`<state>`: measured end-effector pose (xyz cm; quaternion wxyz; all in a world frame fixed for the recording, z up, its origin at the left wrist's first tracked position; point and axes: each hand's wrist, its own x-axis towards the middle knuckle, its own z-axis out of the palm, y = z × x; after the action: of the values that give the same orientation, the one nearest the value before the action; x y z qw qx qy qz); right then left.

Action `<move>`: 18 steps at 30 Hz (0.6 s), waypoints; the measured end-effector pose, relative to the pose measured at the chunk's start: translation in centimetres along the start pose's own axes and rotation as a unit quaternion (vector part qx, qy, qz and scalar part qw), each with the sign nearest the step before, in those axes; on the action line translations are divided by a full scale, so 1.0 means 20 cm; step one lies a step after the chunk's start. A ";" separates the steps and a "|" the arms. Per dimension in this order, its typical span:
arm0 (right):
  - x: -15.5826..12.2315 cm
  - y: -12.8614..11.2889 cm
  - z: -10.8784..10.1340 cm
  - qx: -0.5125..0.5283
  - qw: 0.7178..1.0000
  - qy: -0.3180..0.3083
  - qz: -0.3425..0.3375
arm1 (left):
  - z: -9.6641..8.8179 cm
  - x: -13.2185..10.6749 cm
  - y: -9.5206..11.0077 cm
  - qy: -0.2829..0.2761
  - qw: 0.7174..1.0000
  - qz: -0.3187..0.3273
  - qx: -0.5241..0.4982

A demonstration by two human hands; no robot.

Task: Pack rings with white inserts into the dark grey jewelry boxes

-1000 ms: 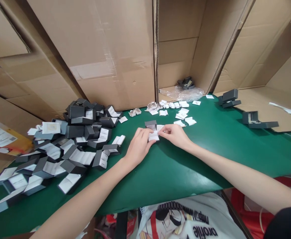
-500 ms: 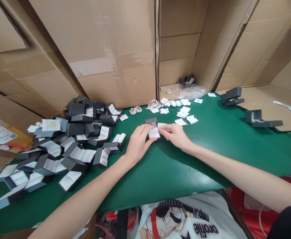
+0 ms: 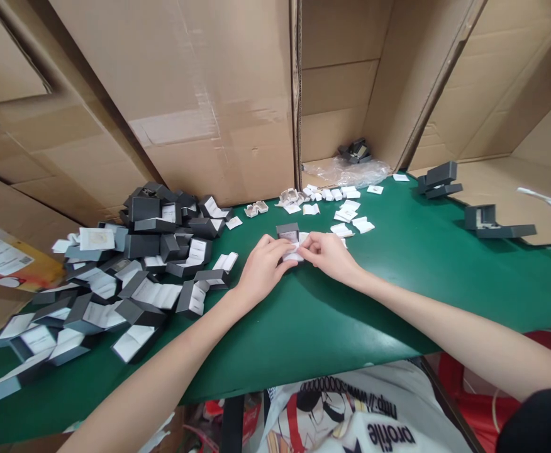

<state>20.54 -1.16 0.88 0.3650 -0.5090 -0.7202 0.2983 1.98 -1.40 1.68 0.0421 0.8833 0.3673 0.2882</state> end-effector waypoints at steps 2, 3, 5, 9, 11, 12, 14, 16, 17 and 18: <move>0.00 0.01 0.00 -0.063 0.997 0.020 -0.046 | -0.01 0.01 0.00 -0.025 0.999 -0.019 -0.007; 0.00 0.01 0.01 -0.089 0.994 0.020 -0.064 | -0.02 0.01 0.01 -0.036 0.999 -0.028 -0.011; -0.01 0.02 0.01 -0.135 0.988 0.003 -0.079 | -0.02 0.02 0.01 -0.052 0.998 -0.044 -0.019; 0.00 0.01 0.02 -0.204 0.976 -0.004 -0.072 | -0.02 0.03 0.02 -0.058 0.996 -0.067 -0.026; 0.01 0.01 0.02 -0.212 0.975 0.005 -0.069 | -0.01 0.02 0.02 -0.052 0.995 -0.075 -0.031; 0.02 0.01 0.03 -0.209 0.975 0.009 -0.068 | -0.01 0.01 0.02 -0.045 0.995 -0.077 -0.035; 0.02 0.01 0.03 -0.202 0.977 0.015 -0.064 | 0.00 0.00 0.02 -0.021 0.997 -0.068 -0.039; 0.03 0.01 0.03 -0.204 0.977 0.022 -0.061 | 0.01 -0.02 0.01 0.010 0.998 -0.047 -0.032; 0.02 0.01 0.03 -0.211 0.975 0.027 -0.061 | 0.01 -0.02 0.01 0.024 0.999 -0.036 -0.025; 0.02 0.02 0.04 -0.221 0.973 0.032 -0.064 | 0.01 -0.02 0.01 0.032 0.999 -0.026 -0.017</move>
<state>19.98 -0.66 0.32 0.2848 -0.5390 -0.7875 0.0911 2.00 -1.79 1.28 0.0526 0.8628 0.3867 0.3214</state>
